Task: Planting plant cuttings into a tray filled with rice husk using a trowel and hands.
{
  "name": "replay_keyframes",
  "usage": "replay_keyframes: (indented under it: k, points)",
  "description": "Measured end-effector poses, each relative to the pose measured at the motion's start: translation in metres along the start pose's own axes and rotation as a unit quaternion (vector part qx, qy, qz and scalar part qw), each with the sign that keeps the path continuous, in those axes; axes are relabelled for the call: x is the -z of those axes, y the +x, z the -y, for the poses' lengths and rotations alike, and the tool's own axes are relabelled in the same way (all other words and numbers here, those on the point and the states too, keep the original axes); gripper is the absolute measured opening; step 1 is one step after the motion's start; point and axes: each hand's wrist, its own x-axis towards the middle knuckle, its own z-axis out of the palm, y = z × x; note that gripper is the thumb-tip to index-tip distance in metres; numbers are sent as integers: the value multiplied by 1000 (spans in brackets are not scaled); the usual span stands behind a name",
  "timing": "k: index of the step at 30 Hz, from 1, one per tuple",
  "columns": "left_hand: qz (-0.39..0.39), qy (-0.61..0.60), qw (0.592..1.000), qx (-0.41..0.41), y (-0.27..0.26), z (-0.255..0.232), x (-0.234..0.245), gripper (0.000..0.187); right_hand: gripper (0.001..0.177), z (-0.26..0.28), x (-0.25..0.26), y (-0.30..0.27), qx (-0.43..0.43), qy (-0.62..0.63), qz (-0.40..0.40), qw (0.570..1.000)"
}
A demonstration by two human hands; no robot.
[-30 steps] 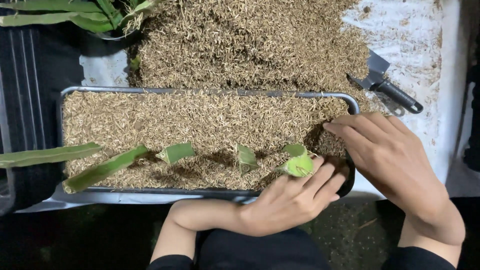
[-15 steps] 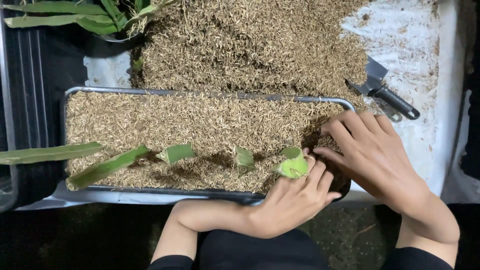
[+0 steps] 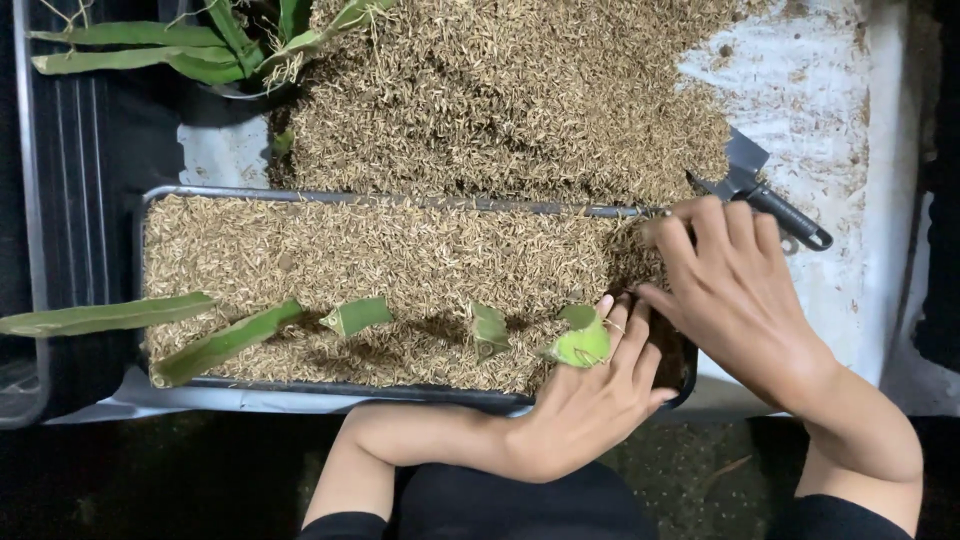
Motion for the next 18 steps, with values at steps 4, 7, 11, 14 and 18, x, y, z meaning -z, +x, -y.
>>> replay_keyframes:
  k: [4,7,11,14,18]
  points:
    - [3,27,1000,-15,-2,-1,0,50,53,-6,12,1,15,26,7,1000]
    - [11,32,999,-25,2,2,4,45,66,-3,2,1,50,9,-2,999]
    - [26,4,1000,-5,0,1,1,44,57,-4,7,4,42,-15,-19,999]
    - [3,-13,1000,-6,-2,0,-4,62,48,-11,18,5,61,69,11,996]
    - [-24,28,999,-37,1,4,2,59,22,-25,36,27,50,149,22,987]
